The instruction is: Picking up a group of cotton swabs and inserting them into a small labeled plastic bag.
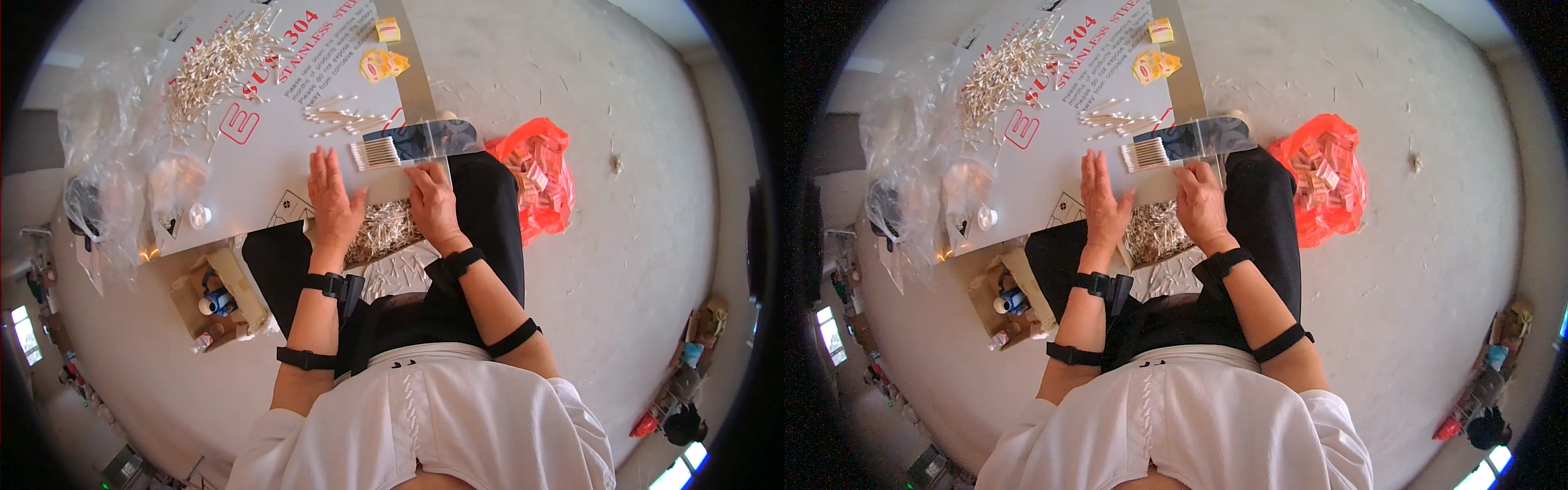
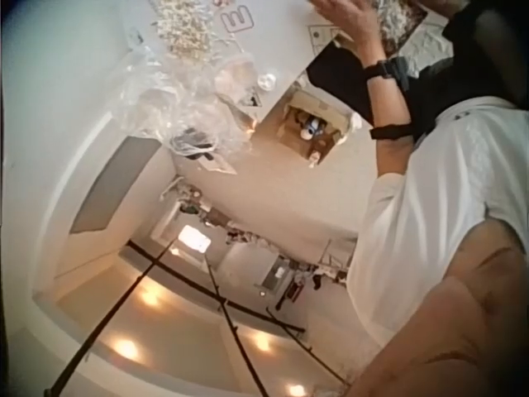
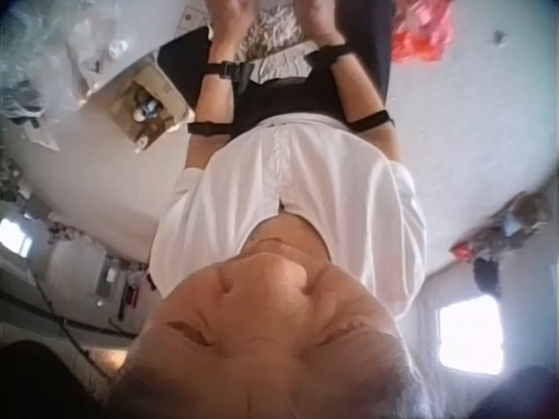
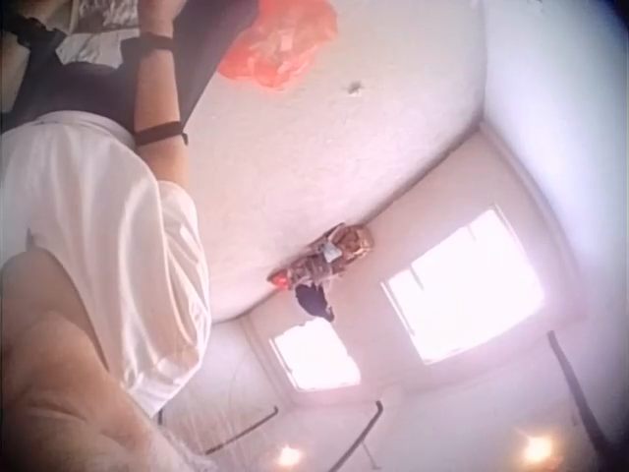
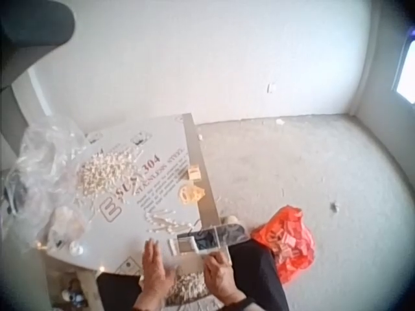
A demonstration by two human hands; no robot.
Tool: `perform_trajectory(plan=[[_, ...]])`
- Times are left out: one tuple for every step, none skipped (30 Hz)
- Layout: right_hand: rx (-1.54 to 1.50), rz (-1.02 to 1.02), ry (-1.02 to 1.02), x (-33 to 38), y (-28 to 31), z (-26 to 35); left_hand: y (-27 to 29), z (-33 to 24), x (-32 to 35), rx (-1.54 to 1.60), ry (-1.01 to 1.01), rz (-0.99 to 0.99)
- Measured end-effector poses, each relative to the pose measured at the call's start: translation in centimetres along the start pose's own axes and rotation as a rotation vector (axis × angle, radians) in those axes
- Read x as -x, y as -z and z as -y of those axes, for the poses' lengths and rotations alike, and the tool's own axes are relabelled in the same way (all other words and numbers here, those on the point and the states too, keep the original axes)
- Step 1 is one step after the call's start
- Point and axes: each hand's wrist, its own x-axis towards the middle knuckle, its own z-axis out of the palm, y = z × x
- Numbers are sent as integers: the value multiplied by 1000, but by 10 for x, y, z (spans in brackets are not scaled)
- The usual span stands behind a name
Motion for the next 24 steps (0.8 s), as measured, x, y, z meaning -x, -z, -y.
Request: perform_trajectory(plan=[[-4, -1, 3, -1, 0, 1, -1, 7, 1, 57, 52, -95], [-10, 2, 7, -1, 0, 2, 0, 13, 3, 52, 52, -99], [-12, 4, 6, -1, 1, 1, 2, 15, 3, 36, 26, -53], [-12, 1, 6, -1, 1, 0, 4, 15, 3, 20, 1, -7], [-9, 2, 2, -1, 1, -1, 4, 13, 5, 20, -2, -8], [-4, 2, -2, -1, 1, -3, 6, 7, 4, -34, -16, 56], [-1, -2, -2, -1, 1, -5, 7, 1, 2, -88, -31, 120], [9, -4, 7, -1, 1, -6, 7, -6, -2, -85, -36, 120], [16, -2, 17, -2, 1, -5, 9, -14, -5, -119, -71, 169], [19, -3, 18, -3, 1, -5, 9, -20, -7, -153, -106, 218], [19, -10, 14, -4, 1, -4, 4, -22, -9, -149, -108, 218], [14, -14, 15, -6, 0, -2, 0, -20, -11, -157, -115, 212], [13, -12, 19, -8, 0, 0, -3, -18, -12, -165, -120, 206], [10, 4, 7, -10, -1, 2, -5, -15, -11, -166, -116, 204], [12, 17, -9, -12, -1, 1, -8, -15, -12, -188, -108, 225], [14, 19, -10, -15, 0, 0, -10, -14, -12, -210, -98, 246], [38, 42, -23, -17, 0, -1, -12, -14, -12, -208, -96, 248], [64, 62, -32, -19, 0, -2, -13, -14, -12, -203, -97, 251], [67, 61, -30, -21, 0, -3, -13, -14, -13, -197, -97, 255], [98, 62, -30, -22, -1, -3, -13, -14, -13, -195, -97, 252], [127, 65, -32, -23, -2, -3, -13, -14, -13, -198, -97, 249], [127, 68, -31, -24, -2, -4, -14, -14, -13, -200, -97, 246], [136, 67, -24, -25, -3, -4, -14, -14, -13, -200, -95, 245], [144, 67, -17, -25, -3, -3, -14, -14, -13, -197, -97, 240]])
